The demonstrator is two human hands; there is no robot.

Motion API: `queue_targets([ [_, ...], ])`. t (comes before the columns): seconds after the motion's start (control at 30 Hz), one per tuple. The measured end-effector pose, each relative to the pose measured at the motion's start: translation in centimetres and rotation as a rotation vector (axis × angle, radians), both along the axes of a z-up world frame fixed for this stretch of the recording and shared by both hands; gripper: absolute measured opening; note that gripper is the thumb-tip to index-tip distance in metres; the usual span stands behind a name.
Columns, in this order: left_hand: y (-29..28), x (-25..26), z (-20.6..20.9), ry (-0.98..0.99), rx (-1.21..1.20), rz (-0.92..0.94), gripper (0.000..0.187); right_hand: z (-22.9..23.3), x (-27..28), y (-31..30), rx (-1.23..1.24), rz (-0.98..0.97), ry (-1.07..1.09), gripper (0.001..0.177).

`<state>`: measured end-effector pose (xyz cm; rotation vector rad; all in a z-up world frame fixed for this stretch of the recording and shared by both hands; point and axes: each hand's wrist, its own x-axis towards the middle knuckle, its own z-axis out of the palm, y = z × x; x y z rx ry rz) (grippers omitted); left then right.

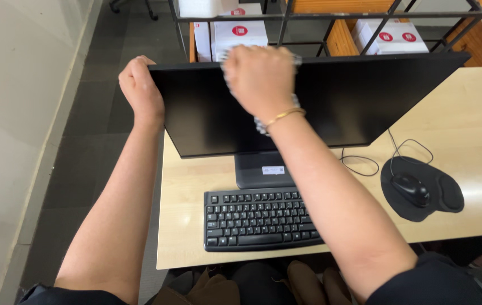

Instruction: The person wipes a keyboard and a monitor screen using a checkered cloth.

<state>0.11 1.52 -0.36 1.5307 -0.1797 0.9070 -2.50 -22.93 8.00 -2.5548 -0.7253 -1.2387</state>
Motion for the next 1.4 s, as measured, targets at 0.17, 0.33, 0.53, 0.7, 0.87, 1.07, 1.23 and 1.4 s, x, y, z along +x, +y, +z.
queue_targets([
  [0.17,0.4,0.6,-0.4,-0.066,0.045,0.031,0.029,0.1,0.2,-0.6,-0.054,-0.015,-0.006,0.034],
  [0.33,0.6,0.4,-0.4,0.029,-0.021,-0.012,0.031,-1.5,2.4,-8.5,0.067,-0.054,-0.044,0.027],
  [0.53,0.5,1.2,-0.5,-0.028,0.006,0.009,0.030,-3.3,3.6,-19.8,0.107,-0.190,-0.072,0.037],
  [0.7,0.6,0.6,0.4,-0.030,0.032,-0.034,0.032,-5.5,-0.6,-21.1,0.356,-0.109,-0.171,0.025],
  [0.87,-1.6,-3.0,1.7,-0.032,0.137,0.277,0.018,-15.5,-11.8,-17.4,0.141,0.004,0.181,0.020],
  [1.07,-2.3,-10.2,-5.4,-0.336,0.898,0.371,0.041,-25.0,-19.9,-17.7,-0.151,-0.058,0.642,0.022],
  [1.23,-6.8,-14.9,-15.7,0.239,0.872,-0.177,0.023,-27.1,-19.6,-17.3,-0.134,-0.085,0.795,0.065],
  [1.4,-7.3,-17.1,-21.0,0.400,0.898,-0.186,0.038,-30.5,-19.7,-14.7,-0.175,-0.094,0.815,0.060],
])
